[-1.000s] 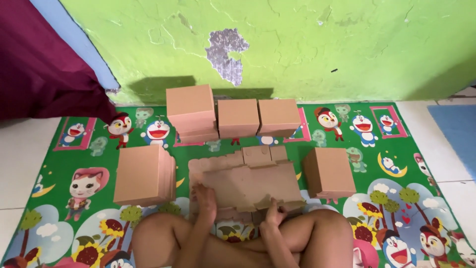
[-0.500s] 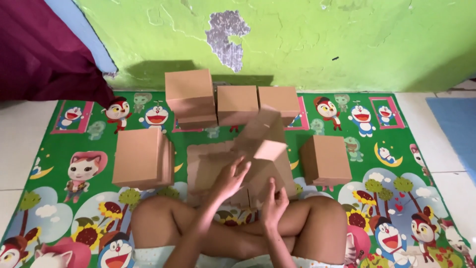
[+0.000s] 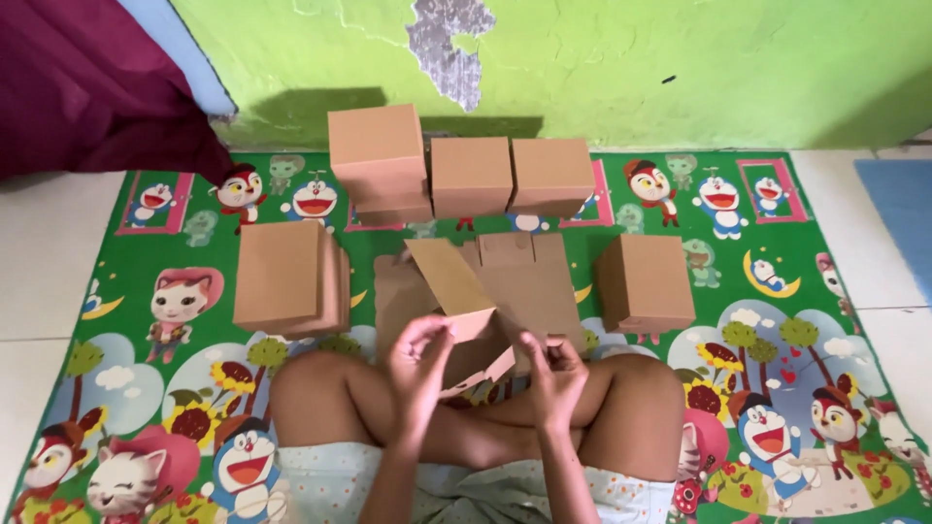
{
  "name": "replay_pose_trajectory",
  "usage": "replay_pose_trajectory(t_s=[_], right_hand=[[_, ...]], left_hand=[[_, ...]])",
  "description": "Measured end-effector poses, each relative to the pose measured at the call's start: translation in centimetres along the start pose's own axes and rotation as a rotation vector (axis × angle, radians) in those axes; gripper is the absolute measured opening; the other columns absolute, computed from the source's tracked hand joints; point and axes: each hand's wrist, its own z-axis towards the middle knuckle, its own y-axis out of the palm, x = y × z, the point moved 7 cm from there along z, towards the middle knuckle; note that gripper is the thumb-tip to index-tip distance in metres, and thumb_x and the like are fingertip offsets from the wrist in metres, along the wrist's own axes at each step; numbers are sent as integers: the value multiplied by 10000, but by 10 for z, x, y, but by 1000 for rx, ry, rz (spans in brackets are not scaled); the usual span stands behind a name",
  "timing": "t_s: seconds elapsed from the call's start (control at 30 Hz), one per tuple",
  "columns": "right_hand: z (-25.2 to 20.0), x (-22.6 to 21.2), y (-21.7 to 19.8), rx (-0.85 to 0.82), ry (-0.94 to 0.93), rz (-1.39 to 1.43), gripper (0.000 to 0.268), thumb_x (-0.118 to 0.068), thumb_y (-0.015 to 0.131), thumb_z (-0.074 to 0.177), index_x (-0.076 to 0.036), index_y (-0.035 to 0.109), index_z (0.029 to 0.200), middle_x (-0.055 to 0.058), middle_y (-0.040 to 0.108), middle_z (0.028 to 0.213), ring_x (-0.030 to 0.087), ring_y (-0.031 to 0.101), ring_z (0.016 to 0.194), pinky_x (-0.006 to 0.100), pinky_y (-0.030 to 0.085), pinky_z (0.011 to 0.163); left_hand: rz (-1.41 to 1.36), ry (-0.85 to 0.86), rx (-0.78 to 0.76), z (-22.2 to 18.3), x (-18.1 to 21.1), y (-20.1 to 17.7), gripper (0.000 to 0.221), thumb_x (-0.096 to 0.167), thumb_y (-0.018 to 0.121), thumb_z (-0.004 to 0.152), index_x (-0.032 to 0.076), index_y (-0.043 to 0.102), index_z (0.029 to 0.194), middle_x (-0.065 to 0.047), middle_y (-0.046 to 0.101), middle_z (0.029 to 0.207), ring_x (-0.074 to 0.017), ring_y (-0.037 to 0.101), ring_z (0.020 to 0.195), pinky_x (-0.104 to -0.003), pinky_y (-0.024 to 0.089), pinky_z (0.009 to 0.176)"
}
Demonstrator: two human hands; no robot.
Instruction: The person folds small cardboard boxes by hand while sitting on the floor, handling flat pieces and assembling them into small square boxes.
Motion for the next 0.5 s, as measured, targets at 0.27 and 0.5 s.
replay_pose_trajectory(t_s=[0.27,0.5], right_hand=[[-33,-79,30,-387,-319,-124,101,-117,741,906,-66,765,989,119,752,1140,213,713,1119,309,551,994],[-34,-96,20,-515,-357,-168,140,-134,674,960,-71,780,1027,124,725,1213,218,691,1175,317,551,1001]], left_hand=[[-313,-143,188,-68,-54,23,222,75,801,848,49,638,996,-195,801,1006,-200,768,960,-288,605,883],[-174,-59,50,-77,-57,18,309,113,725,912,-72,741,1158,-219,789,1075,-220,776,983,-294,622,919]])
